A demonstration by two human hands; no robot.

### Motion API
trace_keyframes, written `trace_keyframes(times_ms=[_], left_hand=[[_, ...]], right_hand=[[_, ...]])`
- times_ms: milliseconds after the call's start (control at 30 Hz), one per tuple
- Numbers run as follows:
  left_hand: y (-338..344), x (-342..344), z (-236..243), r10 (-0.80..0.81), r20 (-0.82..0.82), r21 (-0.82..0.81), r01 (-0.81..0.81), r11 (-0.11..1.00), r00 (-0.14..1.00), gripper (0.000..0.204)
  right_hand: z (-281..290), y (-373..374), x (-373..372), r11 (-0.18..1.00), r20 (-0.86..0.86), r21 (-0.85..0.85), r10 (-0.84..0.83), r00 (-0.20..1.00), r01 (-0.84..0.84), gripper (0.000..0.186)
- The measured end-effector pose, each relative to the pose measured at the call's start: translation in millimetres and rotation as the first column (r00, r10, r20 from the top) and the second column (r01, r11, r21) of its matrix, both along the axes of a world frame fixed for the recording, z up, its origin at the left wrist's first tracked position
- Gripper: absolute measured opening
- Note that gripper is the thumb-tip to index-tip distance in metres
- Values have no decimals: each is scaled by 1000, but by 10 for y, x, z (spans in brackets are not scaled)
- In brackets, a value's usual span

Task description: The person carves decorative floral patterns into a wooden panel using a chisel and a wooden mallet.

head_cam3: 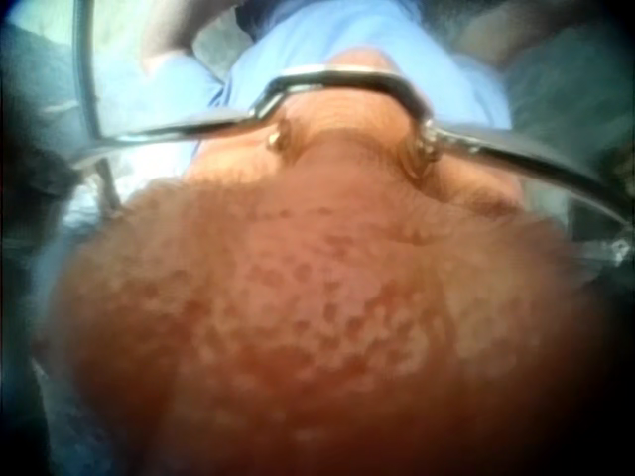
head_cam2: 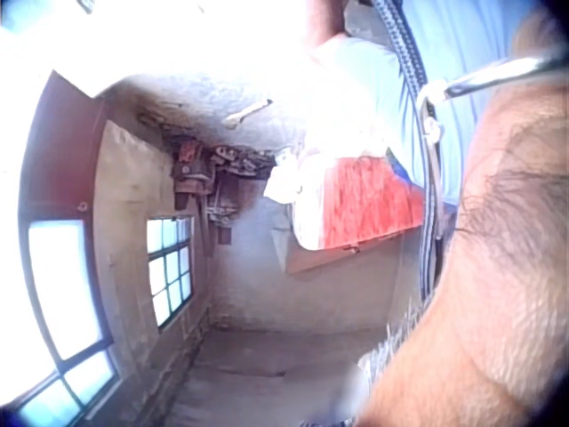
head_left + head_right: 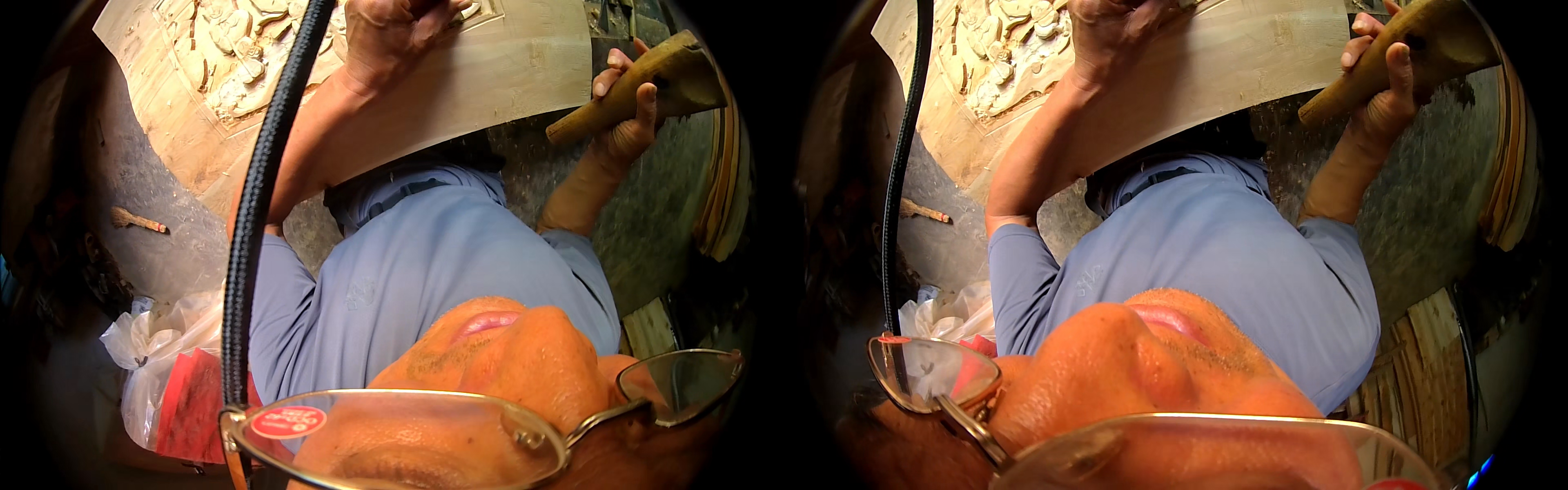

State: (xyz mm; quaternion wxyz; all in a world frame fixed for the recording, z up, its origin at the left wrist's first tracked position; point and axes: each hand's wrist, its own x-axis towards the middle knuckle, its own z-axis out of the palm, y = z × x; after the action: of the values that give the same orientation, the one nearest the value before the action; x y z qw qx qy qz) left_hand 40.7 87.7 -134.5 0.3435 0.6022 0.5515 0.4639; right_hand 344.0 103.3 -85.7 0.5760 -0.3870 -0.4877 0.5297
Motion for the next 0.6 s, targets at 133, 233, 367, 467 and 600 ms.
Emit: trace_keyframes(times_ms=[133,233,367,467,600], left_hand=[[3,2,6,-21,-23,9,21,1000,1000,13],[-7,-19,1,-25,-56,16,26,1000,998,13],[-22,-21,6,-39,-79,32,42,999,996,13],[-23,-29,12,-47,-105,50,52,997,993,13],[-35,-24,14,-53,-158,77,66,995,986,14]], right_hand=[[12,-50,-67,999,90,30,-20,996,17,84],[33,-61,-168,991,111,127,-52,992,38,78],[84,-82,-266,974,89,218,-85,992,64,76],[178,-81,-346,951,206,299,-148,967,82,67],[330,-146,-486,941,231,263,-274,934,211,60]])
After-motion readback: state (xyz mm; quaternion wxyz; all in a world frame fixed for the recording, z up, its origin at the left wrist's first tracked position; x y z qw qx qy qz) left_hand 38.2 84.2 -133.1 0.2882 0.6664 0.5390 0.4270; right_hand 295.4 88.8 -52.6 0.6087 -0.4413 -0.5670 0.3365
